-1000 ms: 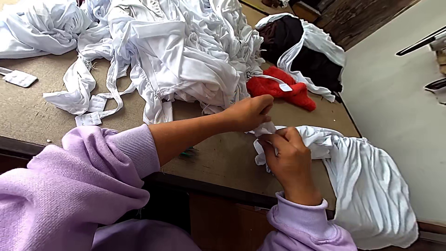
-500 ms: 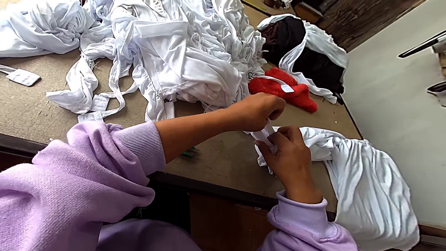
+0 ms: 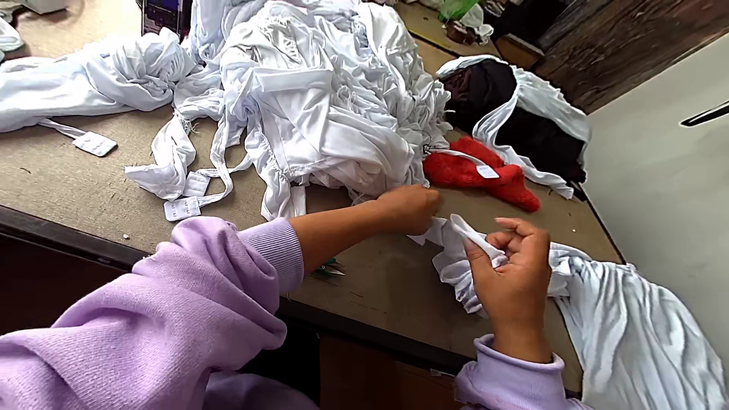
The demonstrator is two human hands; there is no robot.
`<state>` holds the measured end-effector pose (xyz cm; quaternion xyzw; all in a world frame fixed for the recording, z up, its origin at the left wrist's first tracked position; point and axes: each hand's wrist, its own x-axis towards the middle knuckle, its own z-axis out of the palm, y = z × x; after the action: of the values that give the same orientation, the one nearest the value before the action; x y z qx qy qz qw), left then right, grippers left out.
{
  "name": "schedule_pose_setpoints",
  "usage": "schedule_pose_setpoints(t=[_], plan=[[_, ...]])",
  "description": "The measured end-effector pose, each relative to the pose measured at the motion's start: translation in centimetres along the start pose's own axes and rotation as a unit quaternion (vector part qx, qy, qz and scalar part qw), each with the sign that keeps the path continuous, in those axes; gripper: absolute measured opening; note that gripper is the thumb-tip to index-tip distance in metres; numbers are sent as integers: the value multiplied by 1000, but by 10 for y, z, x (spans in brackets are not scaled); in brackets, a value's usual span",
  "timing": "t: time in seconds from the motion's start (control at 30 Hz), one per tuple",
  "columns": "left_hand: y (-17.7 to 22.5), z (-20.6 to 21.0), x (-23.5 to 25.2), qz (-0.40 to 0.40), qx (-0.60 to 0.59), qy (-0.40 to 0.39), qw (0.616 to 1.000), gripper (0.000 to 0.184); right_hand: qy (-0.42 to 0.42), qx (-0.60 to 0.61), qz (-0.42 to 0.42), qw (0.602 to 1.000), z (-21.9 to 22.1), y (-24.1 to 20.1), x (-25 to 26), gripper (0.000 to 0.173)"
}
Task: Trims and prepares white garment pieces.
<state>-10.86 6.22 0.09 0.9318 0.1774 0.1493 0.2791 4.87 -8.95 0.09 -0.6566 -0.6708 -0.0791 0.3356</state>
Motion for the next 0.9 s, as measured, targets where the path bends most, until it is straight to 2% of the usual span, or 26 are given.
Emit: schedule_pose_setpoints(t=[0.07,0.13,0.2,0.27,0.37,0.43,0.5,0.57,0.63,0.7,0.77,0.83,0.87,0.9], plan=[[14,-9,-7,37,-53,36,997,15,-46,-21,-1,999,3,-3,4,58],[23,-9,-12,91,-69,100,988,15,-60,-20,-7,998,8,-3,8,40],[25,-8,-17,101,-42,118,987,18,-41,23,14,999,9,-1,12,32],[29,-9,-28,55,-15,75,996,23,-19,55,45,997,11,5,15,40],[49,-27,-59,-33,41,-47,998,32,-15,17,12,1000,19,4,18,56],[56,-33,-93,-49,98,-90,990,33,-48,-10,-11,999,32,-5,20,53],[50,-33,-131,-61,137,-101,983,33,-75,-18,-30,997,43,-17,30,47],[35,-27,-166,-104,165,-103,975,41,-65,-33,-66,995,52,-38,52,49],[19,-17,-192,-119,176,-71,975,43,-62,-42,-101,992,63,-72,81,45],[9,-4,-208,-85,197,7,977,32,-74,-22,-118,990,83,-114,113,40],[10,2,-218,-49,206,51,976,25,-121,3,-83,989,111,-155,145,53],[14,8,-232,-18,219,95,971,23,-146,-12,-58,988,143,-183,172,78],[16,8,-242,-8,214,120,969,22,-156,-31,-54,986,158,-192,183,84],[18,6,-252,-4,196,140,971,21,-168,-48,-52,983,170,-198,191,82]])
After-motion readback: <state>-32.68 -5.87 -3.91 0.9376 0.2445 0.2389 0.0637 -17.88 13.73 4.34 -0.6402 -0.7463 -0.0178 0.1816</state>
